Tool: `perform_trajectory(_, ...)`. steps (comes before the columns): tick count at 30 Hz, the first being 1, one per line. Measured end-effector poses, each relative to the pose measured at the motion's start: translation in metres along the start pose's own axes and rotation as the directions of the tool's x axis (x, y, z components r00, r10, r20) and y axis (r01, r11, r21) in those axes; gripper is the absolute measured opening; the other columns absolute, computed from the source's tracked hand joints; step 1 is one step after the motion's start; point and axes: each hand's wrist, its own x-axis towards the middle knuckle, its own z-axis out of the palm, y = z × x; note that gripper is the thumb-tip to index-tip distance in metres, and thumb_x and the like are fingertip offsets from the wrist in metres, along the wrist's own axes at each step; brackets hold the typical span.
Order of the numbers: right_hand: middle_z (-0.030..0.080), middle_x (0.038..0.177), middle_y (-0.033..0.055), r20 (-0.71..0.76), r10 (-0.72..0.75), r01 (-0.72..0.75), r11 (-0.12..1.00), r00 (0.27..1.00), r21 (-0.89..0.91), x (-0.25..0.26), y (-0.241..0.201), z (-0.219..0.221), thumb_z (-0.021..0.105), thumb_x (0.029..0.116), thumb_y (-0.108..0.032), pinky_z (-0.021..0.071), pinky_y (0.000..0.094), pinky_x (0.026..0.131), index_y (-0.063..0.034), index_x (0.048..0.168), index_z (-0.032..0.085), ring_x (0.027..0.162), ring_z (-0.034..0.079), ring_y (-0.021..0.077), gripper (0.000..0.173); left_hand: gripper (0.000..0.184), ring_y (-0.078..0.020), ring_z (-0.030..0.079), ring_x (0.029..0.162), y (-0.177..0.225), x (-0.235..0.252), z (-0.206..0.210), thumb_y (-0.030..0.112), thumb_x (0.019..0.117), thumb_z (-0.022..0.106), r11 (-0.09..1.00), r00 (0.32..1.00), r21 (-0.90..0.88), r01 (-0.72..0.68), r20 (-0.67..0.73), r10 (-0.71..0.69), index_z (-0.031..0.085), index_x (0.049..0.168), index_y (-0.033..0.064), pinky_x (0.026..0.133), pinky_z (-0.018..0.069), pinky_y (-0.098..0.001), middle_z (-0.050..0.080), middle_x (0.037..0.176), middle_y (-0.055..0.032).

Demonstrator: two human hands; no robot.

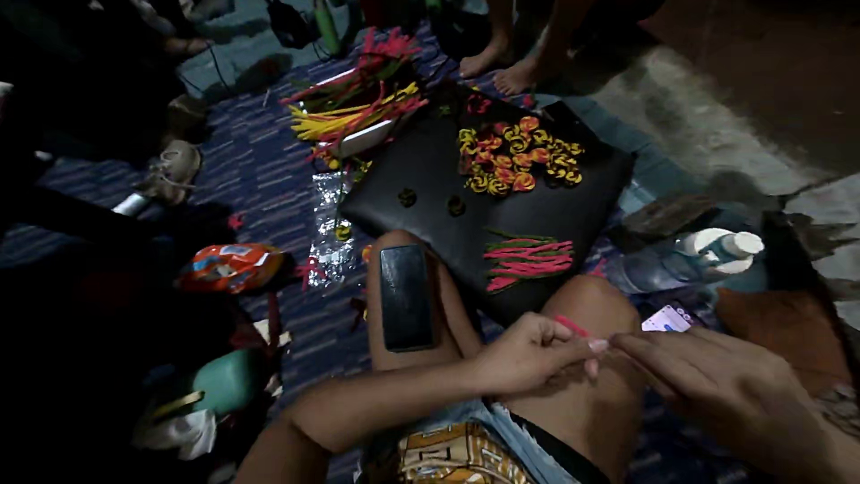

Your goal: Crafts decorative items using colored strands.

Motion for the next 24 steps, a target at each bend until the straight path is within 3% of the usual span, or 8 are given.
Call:
perform_trajectory(2, 0.069, 0.074, 0.0093, 0.093, 0.196, -0.211, 0.957, 0.976, 0.198, 0.002, -0.004, 0.003, 0.047, 0.1058, -0.022, 0.0497, 0.0331, 0.049, -0.0070, 0.100, 0.073, 0.058, 0.064, 0.0210, 0.031, 0.024, -0.0161, 0.065, 0.069, 0.001, -0.003, -0.007, 0.021, 0.1024, 0.060, 0.702, 0.944, 0.674, -0.229, -0.022, 0.329, 0.072, 0.095, 0.0006, 0.067, 0.0513, -0.0314, 0.069, 0.079, -0.0082)
perform_trajectory(4, 0.069, 0.073, 0.0051, 0.265, 0.373, -0.451, 0.810, 0.889, 0.375, 0.003, -0.008, 0.002, 0.052, 0.0996, -0.025, 0.0515, 0.0277, 0.052, -0.0069, 0.099, 0.076, 0.057, 0.062, 0.0119, 0.030, 0.020, -0.0193, 0.067, 0.068, -0.008, 0.000, -0.010, 0.023, 0.0990, 0.064, 0.271, 0.804, 0.928, -0.255, 0.048, 0.592, 0.072, 0.092, 0.0060, 0.068, 0.0515, -0.0348, 0.069, 0.077, -0.0065)
perform_trajectory(6, 0.063, 0.069, -0.0050, 0.503, 0.427, -0.659, 0.523, 0.751, 0.540, 0.011, -0.007, -0.003, 0.056, 0.0984, -0.023, 0.0475, 0.0123, 0.054, -0.0059, 0.100, 0.074, 0.056, 0.055, -0.0045, 0.024, 0.017, -0.0199, 0.063, 0.065, -0.008, 0.002, -0.014, 0.023, 0.0986, 0.063, 0.051, 0.706, 0.968, -0.245, 0.142, 0.694, 0.073, 0.094, 0.0095, 0.068, 0.0489, -0.0340, 0.068, 0.076, -0.0056)
perform_trajectory(9, 0.063, 0.068, -0.0103, 0.755, 0.310, -0.802, 0.051, 0.579, 0.595, 0.026, -0.003, -0.009, 0.056, 0.0989, -0.010, 0.0505, 0.0130, 0.053, -0.0047, 0.097, 0.069, 0.055, 0.058, -0.0053, 0.014, 0.019, -0.0228, 0.064, 0.078, 0.001, -0.003, -0.024, 0.010, 0.0997, 0.056, -0.095, 0.650, 0.933, -0.346, 0.312, 0.693, 0.075, 0.105, 0.0119, 0.079, 0.0479, -0.0371, 0.071, 0.090, -0.0073)
perform_trajectory(13, 0.061, 0.064, -0.0087, 0.901, 0.107, -0.881, -0.191, 0.420, 0.433, 0.041, 0.006, -0.014, 0.049, 0.1035, -0.007, 0.0476, 0.0148, 0.050, -0.0058, 0.096, 0.070, 0.052, 0.056, -0.0010, 0.022, 0.024, -0.0227, 0.065, 0.097, 0.006, -0.006, -0.042, 0.005, 0.1029, 0.051, -0.261, 0.553, 0.846, -0.465, 0.507, 0.661, 0.072, 0.114, 0.0097, 0.089, 0.0472, -0.0368, 0.072, 0.108, -0.0082)
perform_trajectory(18, 0.060, 0.063, -0.0091, 0.881, 0.114, -0.829, -0.301, 0.460, 0.472, 0.040, 0.002, -0.013, 0.052, 0.1045, -0.011, 0.0484, 0.0144, 0.051, -0.0072, 0.093, 0.068, 0.052, 0.056, -0.0012, 0.020, 0.024, -0.0202, 0.065, 0.097, 0.000, -0.005, -0.046, 0.010, 0.1047, 0.051, -0.254, 0.482, 0.817, -0.517, 0.524, 0.702, 0.071, 0.118, 0.0083, 0.091, 0.0444, -0.0354, 0.074, 0.106, -0.0071)
perform_trajectory(22, 0.072, 0.074, -0.0083, 0.805, 0.167, -0.751, -0.292, 0.569, 0.592, 0.031, -0.005, -0.007, 0.059, 0.1017, -0.012, 0.0526, 0.0148, 0.054, -0.0095, 0.094, 0.070, 0.058, 0.063, -0.0021, 0.013, 0.023, -0.0204, 0.063, 0.081, -0.008, 0.001, -0.044, 0.019, 0.1077, 0.047, -0.037, 0.568, 0.814, -0.579, 0.436, 0.698, 0.067, 0.105, 0.0101, 0.085, 0.0470, -0.0339, 0.067, 0.086, -0.0062)
perform_trajectory(24, 0.072, 0.076, -0.0064, 0.665, 0.293, -0.668, -0.106, 0.687, 0.737, 0.025, -0.015, -0.005, 0.060, 0.1010, -0.010, 0.0518, 0.0128, 0.054, -0.0049, 0.096, 0.069, 0.059, 0.063, -0.0039, 0.012, 0.036, -0.0186, 0.062, 0.080, -0.016, 0.002, -0.042, 0.029, 0.1108, 0.040, 0.190, 0.654, 0.783, -0.593, 0.330, 0.680, 0.065, 0.095, 0.0090, 0.086, 0.0476, -0.0322, 0.064, 0.082, -0.0064)
